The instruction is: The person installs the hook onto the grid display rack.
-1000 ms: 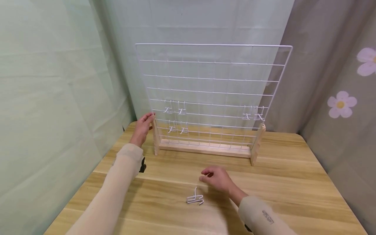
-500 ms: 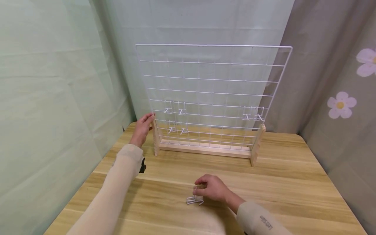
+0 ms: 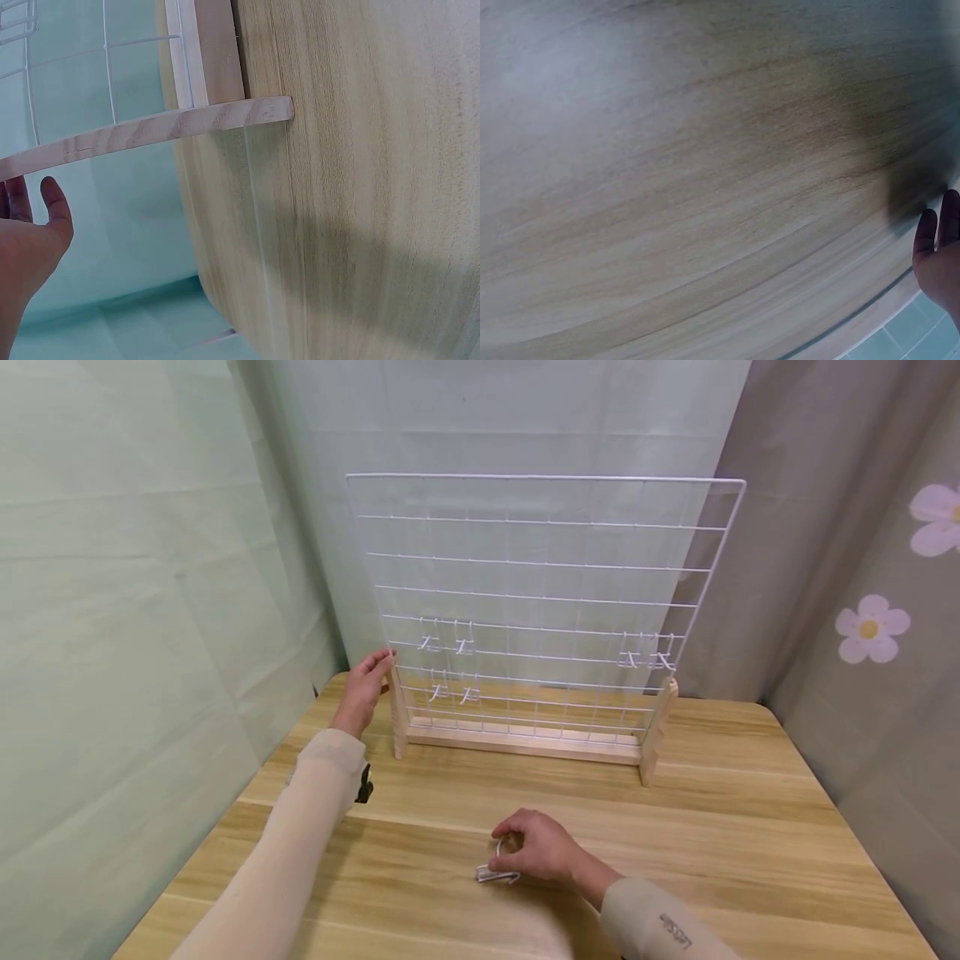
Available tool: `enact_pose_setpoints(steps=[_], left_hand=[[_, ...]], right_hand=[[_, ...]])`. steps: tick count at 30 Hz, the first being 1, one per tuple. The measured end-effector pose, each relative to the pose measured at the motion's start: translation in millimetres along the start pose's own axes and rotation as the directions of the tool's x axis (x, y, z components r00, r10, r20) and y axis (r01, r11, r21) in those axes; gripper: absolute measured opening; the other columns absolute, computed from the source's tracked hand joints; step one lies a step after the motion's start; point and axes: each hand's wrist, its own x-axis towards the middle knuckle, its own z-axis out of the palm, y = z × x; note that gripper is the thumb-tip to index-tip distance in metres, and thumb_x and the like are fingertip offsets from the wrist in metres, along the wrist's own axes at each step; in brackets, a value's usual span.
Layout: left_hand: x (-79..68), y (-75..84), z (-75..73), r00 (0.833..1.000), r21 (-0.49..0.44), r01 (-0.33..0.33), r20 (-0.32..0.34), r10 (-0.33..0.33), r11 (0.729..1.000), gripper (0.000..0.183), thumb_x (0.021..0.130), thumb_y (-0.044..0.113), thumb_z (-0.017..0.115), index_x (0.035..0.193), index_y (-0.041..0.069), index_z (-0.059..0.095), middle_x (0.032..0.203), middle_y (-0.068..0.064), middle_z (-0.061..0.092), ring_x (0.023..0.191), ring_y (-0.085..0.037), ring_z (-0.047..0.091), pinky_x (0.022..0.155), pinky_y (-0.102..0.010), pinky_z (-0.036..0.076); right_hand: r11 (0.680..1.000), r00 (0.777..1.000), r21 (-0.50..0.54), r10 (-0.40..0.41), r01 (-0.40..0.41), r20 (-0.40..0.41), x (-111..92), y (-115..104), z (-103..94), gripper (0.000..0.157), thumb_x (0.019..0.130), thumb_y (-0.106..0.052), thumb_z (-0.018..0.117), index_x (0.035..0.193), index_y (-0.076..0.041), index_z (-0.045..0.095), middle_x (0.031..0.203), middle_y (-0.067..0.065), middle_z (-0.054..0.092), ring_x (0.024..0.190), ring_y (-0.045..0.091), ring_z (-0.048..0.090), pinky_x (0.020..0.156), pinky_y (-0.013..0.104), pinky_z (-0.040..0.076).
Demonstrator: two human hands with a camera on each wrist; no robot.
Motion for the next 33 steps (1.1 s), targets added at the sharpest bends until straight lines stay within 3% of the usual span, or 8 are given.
enact_pose_setpoints(steps=[5,14,24,33], left_hand=[[-1.0,0.1,-0.5,1.0,0.002,0.007,0.002,-0.007,1.0,0.042,0.103,0.033,0.054,0.137,0.007,0.055,0.137,-0.008,0.054,0.122,-0.021,0.047,0.107,-0.043,0.038],[-0.7,-0.8,-0.7,1.0,-0.026,0.007,0.008,-0.007,1.0,0.044,0.103,0.032,0.054,0.138,0.006,0.053,0.145,-0.01,0.05,0.126,-0.021,0.046,0.109,-0.044,0.036],[0.2,-0.9,-0.2,1.0,-0.017,0.007,0.003,-0.007,1.0,0.043,0.103,0.033,0.055,0.136,0.007,0.055,0.144,-0.009,0.051,0.127,-0.021,0.046,0.109,-0.044,0.036],[-0.1,0.5,0.3,1.0,-0.015,0.007,-0.005,-0.007,1.0,0.043,0.103,0.031,0.054,0.138,0.005,0.054,0.141,-0.008,0.053,0.124,-0.022,0.047,0.107,-0.043,0.038]], right_hand=[[0.999,0.999,-0.046,-0.03,0.029,-0.031,2,2,2.6,0.039,0.078,-0.036,0.083,0.107,-0.012,0.072,0.103,-0.006,0.066,0.094,0.018,0.059,0.083,0.033,0.047],[0.995,0.993,-0.077,0.048,-0.057,-0.107,7,5,1.7,0.032,0.08,-0.036,0.081,0.102,-0.014,0.074,0.1,-0.007,0.066,0.094,0.018,0.061,0.084,0.038,0.049],[0.979,0.961,-0.121,0.129,-0.162,-0.243,7,19,-8.7,0.024,0.08,-0.031,0.081,0.096,-0.014,0.075,0.099,-0.004,0.067,0.095,0.02,0.062,0.085,0.042,0.049],[0.97,0.932,-0.07,0.201,-0.232,-0.301,5,31,-17.5,0.01,0.088,-0.022,0.074,0.095,-0.015,0.076,0.101,-0.002,0.068,0.094,0.018,0.061,0.085,0.042,0.049]])
